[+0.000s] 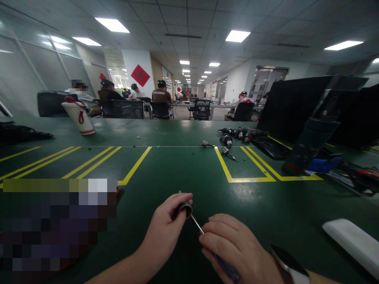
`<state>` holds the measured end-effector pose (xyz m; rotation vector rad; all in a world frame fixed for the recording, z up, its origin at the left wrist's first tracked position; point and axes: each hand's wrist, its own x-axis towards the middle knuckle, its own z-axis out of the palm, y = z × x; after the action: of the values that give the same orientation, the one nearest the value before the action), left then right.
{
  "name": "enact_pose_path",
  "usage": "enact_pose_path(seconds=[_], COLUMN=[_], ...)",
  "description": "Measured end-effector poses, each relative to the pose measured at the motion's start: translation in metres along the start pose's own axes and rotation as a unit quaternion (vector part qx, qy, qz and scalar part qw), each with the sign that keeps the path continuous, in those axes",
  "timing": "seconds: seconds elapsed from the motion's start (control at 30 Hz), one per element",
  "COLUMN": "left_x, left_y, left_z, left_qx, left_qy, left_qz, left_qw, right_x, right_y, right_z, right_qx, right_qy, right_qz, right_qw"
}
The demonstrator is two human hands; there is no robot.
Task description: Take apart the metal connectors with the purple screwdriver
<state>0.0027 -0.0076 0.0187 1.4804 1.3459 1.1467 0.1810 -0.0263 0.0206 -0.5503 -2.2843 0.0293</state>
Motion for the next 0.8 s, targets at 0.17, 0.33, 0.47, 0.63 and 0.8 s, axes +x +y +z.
enact_pose_path(seconds=[0.17, 0.33, 0.47, 0.63, 0.8], left_x=[-0.0005, -0.0001, -0.0003, -0.0002, -0.0004], left_y=[0.0011, 0.0014, 0.0009, -0.0017, -0.0034], left_z=[-0.0002, -0.0004, -0.0003, -0.0001, -0.0002], left_qx=[-0.009, 0.0, 0.012, 0.016, 0.017], left_qy=[-0.004, -0.004, 0.0, 0.001, 0.0], left_qz=[-0.014, 0.001, 0.013, 0.023, 0.028], left_qw=[1.0, 1.0, 1.0, 1.0, 0.999], right_x=[0.0011, 0.0016, 0.0015, 0.0011, 0.0028], right_y=[-0.0006, -0.0009, -0.0009, -0.0011, -0.0028], right_z=[-0.0016, -0.0007, -0.0004, 0.0, -0.0012], right_qx=[0.013, -0.008, -0.01, -0.004, -0.003], right_qy=[-0.011, -0.004, -0.007, -0.014, -0.003], right_qz=[-0.008, 0.0, -0.004, -0.018, -0.003], right_qw=[1.0, 1.0, 1.0, 1.0, 1.0])
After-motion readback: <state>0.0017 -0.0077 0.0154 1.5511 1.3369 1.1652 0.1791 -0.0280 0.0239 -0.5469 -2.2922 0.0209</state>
